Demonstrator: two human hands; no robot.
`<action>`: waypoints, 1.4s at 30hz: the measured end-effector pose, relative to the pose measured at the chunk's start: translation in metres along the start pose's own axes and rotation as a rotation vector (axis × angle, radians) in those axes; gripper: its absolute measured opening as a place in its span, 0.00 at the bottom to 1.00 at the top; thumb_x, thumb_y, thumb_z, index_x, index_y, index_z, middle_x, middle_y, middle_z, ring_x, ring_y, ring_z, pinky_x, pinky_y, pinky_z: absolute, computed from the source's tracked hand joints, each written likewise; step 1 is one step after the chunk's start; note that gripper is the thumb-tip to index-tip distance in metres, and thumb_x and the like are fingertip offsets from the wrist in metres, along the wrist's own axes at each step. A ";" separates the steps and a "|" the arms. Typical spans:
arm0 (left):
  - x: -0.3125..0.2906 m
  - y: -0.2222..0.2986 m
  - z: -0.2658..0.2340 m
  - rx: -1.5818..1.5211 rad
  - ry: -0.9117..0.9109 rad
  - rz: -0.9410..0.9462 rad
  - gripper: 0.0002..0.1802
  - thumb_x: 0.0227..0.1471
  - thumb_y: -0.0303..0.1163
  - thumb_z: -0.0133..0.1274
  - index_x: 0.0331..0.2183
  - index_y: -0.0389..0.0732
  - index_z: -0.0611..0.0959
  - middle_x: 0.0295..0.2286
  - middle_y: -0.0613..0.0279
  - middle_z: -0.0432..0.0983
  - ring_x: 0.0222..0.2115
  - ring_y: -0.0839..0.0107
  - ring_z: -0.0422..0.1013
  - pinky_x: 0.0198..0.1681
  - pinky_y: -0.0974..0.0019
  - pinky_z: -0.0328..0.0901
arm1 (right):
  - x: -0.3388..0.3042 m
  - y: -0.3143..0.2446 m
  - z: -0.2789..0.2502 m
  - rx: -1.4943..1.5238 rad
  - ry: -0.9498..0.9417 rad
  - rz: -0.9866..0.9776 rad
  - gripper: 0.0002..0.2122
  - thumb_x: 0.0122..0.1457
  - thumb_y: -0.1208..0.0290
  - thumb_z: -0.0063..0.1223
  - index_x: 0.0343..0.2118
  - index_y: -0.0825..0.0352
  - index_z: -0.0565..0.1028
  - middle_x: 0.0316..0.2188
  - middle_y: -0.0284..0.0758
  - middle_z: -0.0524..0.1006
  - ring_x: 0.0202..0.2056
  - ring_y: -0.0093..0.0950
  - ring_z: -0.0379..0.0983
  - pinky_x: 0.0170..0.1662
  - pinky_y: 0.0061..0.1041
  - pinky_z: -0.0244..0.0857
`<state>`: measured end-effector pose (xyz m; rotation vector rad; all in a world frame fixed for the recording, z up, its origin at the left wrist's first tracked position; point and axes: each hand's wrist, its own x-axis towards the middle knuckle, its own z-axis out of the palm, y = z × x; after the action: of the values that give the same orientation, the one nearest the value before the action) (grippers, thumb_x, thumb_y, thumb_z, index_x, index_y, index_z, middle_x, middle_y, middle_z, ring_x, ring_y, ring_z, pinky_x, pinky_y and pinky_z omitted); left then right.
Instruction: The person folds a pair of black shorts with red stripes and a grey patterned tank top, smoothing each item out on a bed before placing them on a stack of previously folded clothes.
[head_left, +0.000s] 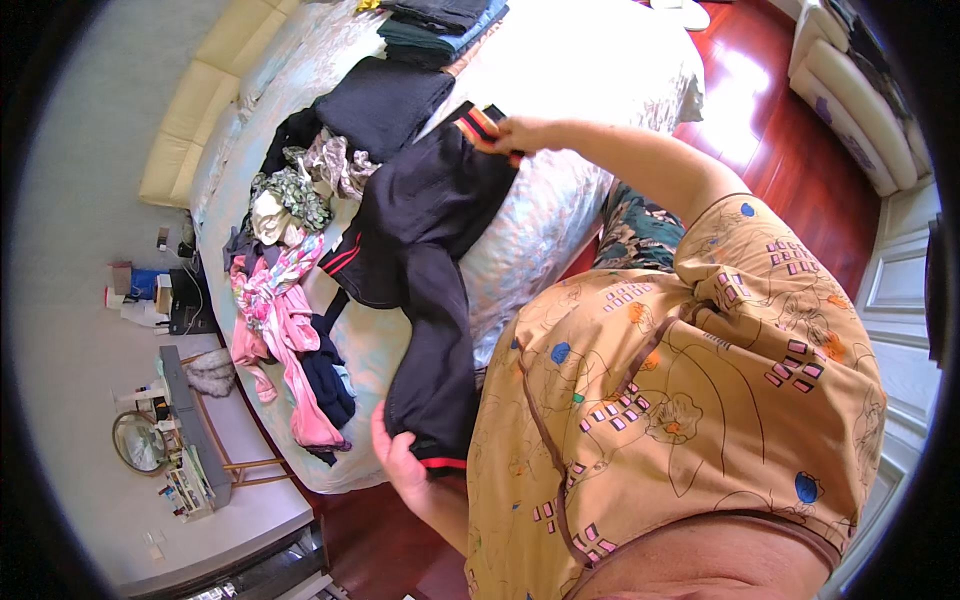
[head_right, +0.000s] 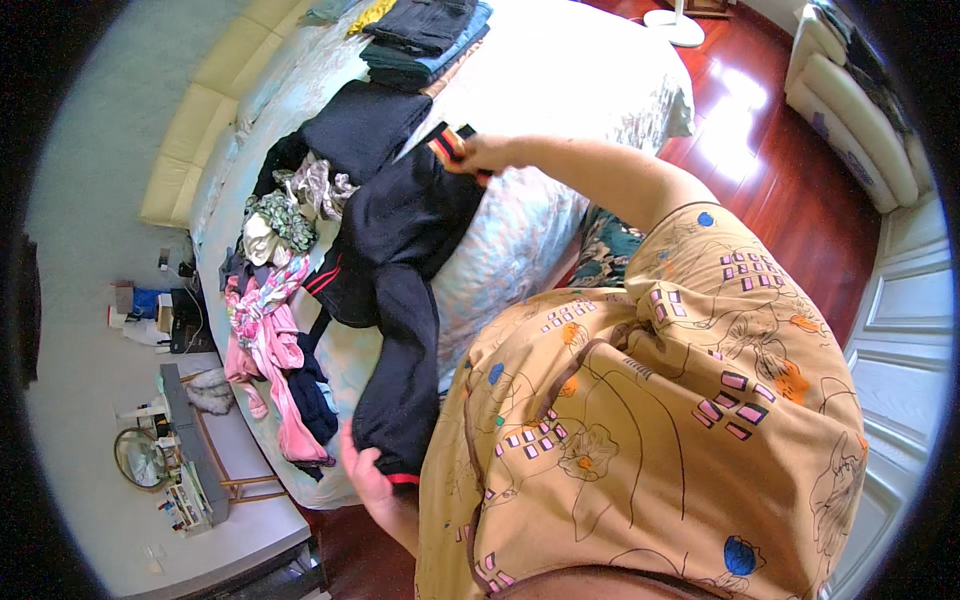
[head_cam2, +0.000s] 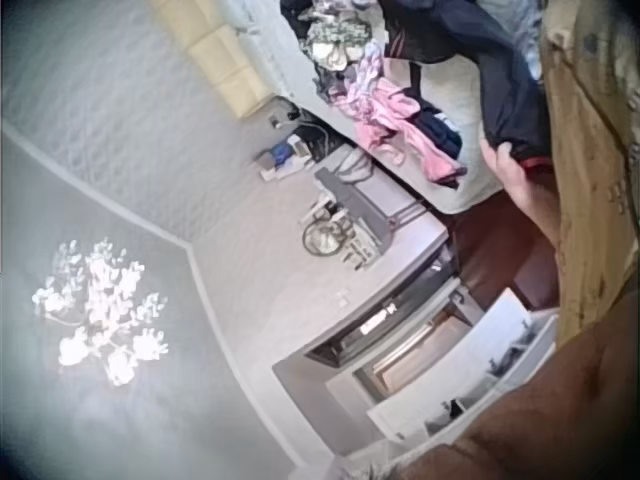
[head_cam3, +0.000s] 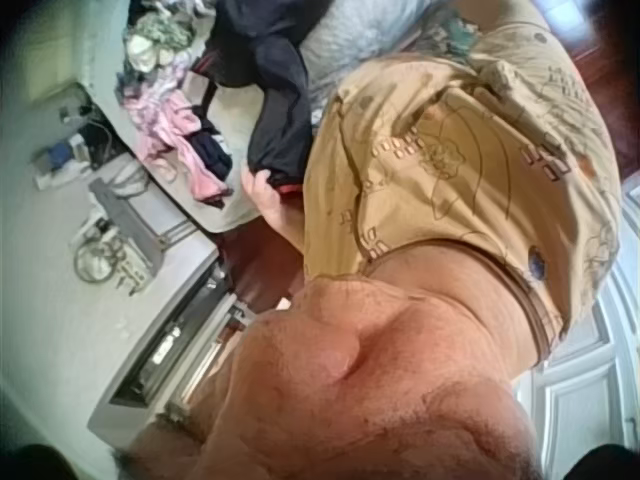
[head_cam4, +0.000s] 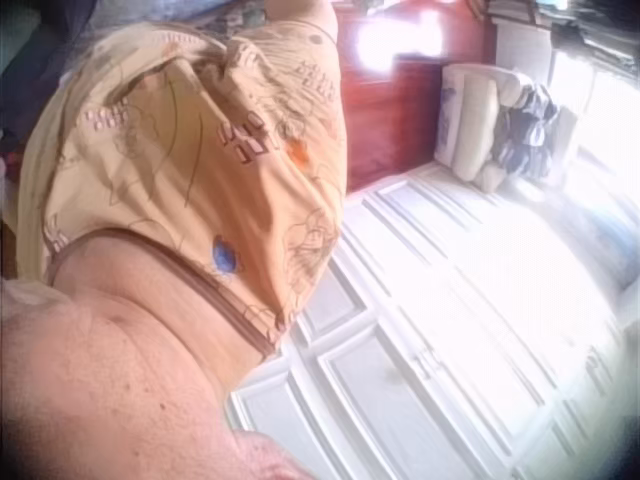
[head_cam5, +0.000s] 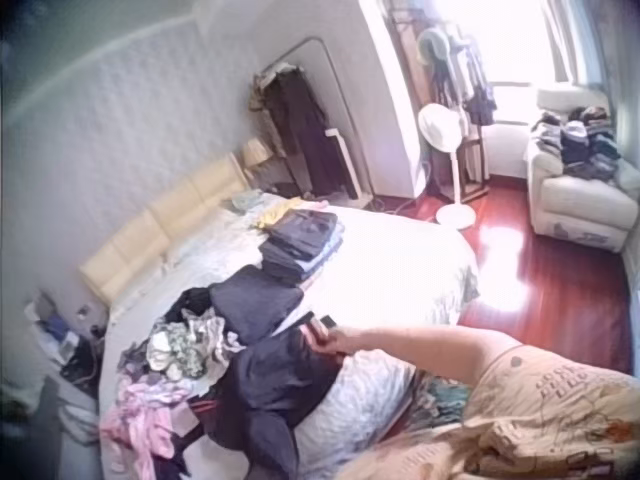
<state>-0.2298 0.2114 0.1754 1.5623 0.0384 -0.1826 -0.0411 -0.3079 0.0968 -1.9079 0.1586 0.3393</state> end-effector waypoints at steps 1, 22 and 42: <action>0.005 0.012 -0.005 0.059 -0.003 0.088 0.39 0.35 0.20 0.41 0.55 0.31 0.69 0.49 0.52 0.70 0.50 0.61 0.67 0.58 0.62 0.58 | 0.004 -0.015 -0.007 0.093 0.104 -0.172 0.12 0.60 0.52 0.55 0.33 0.56 0.78 0.17 0.24 0.71 0.18 0.18 0.63 0.21 0.22 0.56; 0.112 0.220 -0.034 0.612 0.771 0.878 0.21 0.46 0.33 0.53 0.43 0.34 0.78 0.40 0.57 0.75 0.44 0.64 0.70 0.53 0.62 0.63 | 0.052 -0.292 -0.013 -0.386 0.339 -0.412 0.13 0.40 0.60 0.61 0.24 0.66 0.81 0.22 0.38 0.78 0.22 0.32 0.75 0.24 0.33 0.71; 0.001 -0.025 -0.018 0.456 -0.102 -0.187 0.14 0.44 0.21 0.46 0.35 0.35 0.81 0.31 0.70 0.74 0.35 0.79 0.66 0.44 0.76 0.60 | -0.011 0.124 0.058 -0.161 0.608 -0.467 0.09 0.54 0.74 0.59 0.29 0.70 0.69 0.21 0.38 0.71 0.24 0.25 0.67 0.29 0.30 0.64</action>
<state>-0.2307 0.2288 0.1507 2.0023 0.0665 -0.4420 -0.0940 -0.2981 -0.0293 -2.0864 0.0814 -0.5630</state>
